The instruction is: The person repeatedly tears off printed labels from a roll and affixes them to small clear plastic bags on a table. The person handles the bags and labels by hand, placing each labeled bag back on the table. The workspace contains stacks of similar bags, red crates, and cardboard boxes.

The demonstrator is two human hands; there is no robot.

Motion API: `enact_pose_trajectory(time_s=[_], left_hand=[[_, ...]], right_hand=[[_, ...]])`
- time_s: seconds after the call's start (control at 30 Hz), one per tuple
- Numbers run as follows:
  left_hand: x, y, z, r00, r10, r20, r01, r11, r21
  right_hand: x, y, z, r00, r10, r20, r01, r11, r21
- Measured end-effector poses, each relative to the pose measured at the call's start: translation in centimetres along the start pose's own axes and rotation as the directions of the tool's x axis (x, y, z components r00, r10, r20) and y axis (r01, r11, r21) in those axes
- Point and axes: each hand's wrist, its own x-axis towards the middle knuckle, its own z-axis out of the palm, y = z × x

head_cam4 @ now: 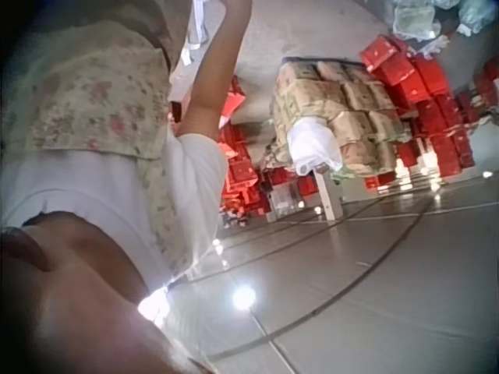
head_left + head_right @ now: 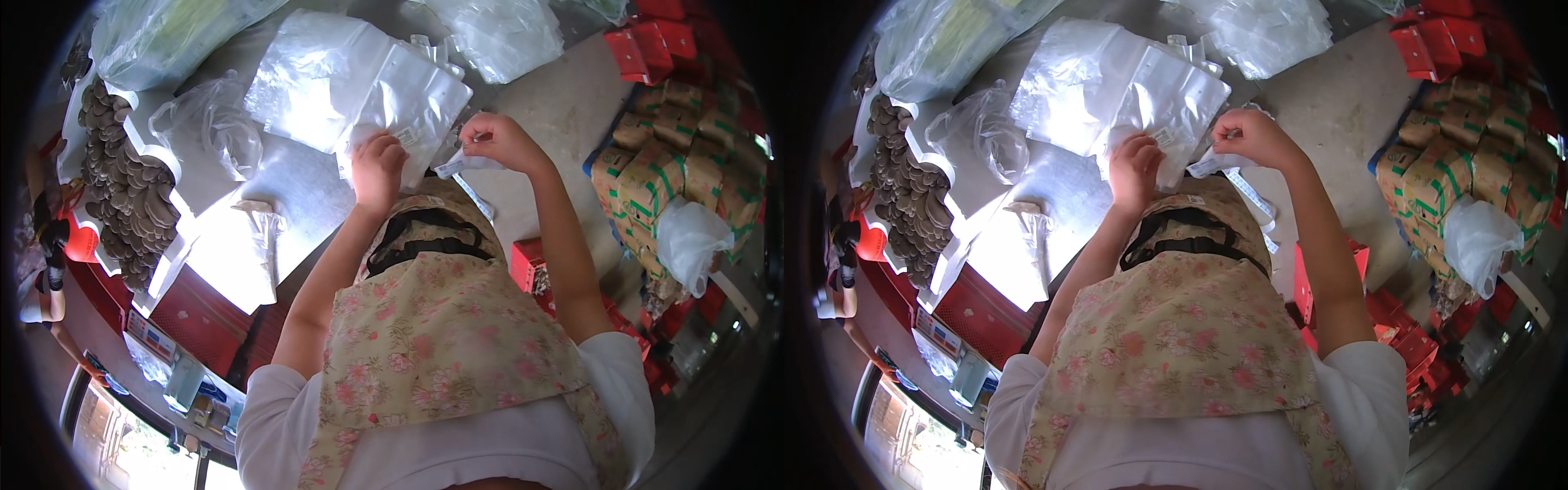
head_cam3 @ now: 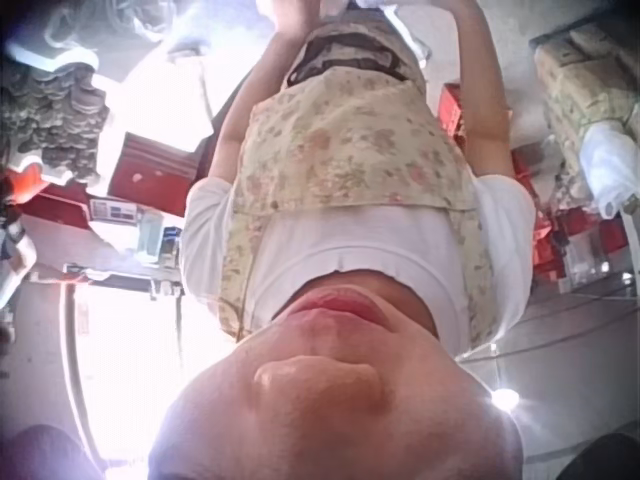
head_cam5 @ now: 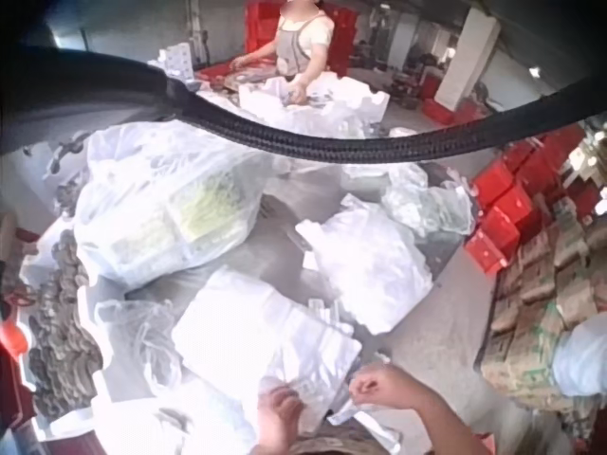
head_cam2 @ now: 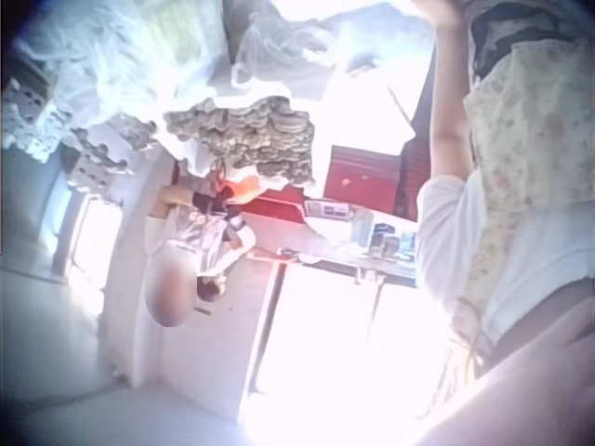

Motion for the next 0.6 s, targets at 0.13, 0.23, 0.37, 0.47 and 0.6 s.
enact_pose_trajectory(time_s=[0.13, 0.23, 0.37, 0.47, 0.6], left_hand=[[2.1, 1.8, -3.5, 0.788, -0.612, 0.058, 0.584, 0.716, -0.382], [4.1, -0.7, -6.4, 0.782, -0.349, -0.517, 0.346, 0.932, -0.105], [2.6, 2.6, -6.9, 0.865, 0.174, -0.470, -0.062, 0.968, 0.245], [0.7, 2.6, -2.8, 0.989, -0.059, 0.137, 0.051, 0.997, 0.062], [-0.2, 1.5, -1.5, 0.990, -0.033, 0.138, 0.036, 0.999, -0.018]], right_hand=[[1.3, -2.9, 1.9, 0.985, 0.011, 0.175, -0.045, 0.980, 0.195], [4.0, -1.7, 5.1, 1.000, -0.020, 0.011, 0.018, 0.992, 0.123], [6.6, 1.9, 8.1, 0.948, 0.046, -0.315, -0.135, 0.955, -0.266], [6.4, 1.5, 8.4, 0.930, 0.167, -0.328, -0.306, 0.846, -0.437], [2.4, 3.9, 3.2, 0.950, 0.257, -0.176, -0.304, 0.891, -0.339]])
